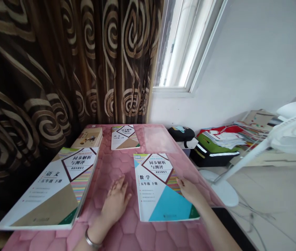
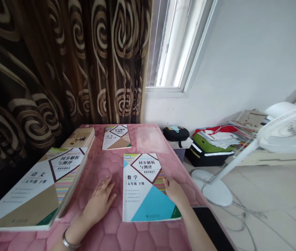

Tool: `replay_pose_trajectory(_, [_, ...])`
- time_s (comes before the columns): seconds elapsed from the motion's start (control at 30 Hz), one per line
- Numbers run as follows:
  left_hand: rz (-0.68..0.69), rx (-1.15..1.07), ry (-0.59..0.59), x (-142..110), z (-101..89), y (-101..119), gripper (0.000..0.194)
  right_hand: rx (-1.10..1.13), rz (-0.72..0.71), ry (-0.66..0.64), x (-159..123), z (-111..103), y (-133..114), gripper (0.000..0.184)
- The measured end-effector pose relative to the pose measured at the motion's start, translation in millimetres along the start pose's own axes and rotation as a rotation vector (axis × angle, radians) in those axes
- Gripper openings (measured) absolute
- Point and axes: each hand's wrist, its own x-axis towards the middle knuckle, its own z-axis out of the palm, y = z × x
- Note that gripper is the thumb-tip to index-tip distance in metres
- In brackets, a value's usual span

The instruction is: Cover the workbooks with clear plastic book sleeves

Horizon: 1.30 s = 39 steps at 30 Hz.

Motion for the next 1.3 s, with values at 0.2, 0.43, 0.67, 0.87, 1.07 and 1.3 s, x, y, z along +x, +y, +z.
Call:
replay_pose_trajectory(0.2, [0.166,-0.179,-0.233,-18.4,8.4,23.3,0.09,-0.143,0.037,0.163,-10.6,17.3,3.9,0.045])
replay_pose_trajectory(0.43, [0.212,-0.093,-0.168,-17.4,18.6,23.7,0.082,-0.146,0.055,0.187,-7.0,8.9,7.3,0.044])
replay_pose_trajectory(0.67, [0.233,-0.03,-0.113,-16.5,22.2,26.3,0.08,-0.172,0.088,0.181,-7.0,2.8,6.5,0.044])
replay_pose_trajectory(0.87, [0.27,-0.008,-0.031,-16.8,26.9,25.8,0.074,-0.189,0.114,0.15,-8.1,-3.5,11.1,0.044])
replay_pose_trajectory(1.07, [0.285,0.006,0.019,-15.8,30.0,24.3,0.073,-0.196,0.101,0.078,-2.7,-17.4,19.9,0.038])
replay_pose_trajectory(1.3, [0.324,0.018,0.119,-17.6,37.8,22.3,0.072,-0.198,0.119,0.121,-8.0,-13.6,15.9,0.036])
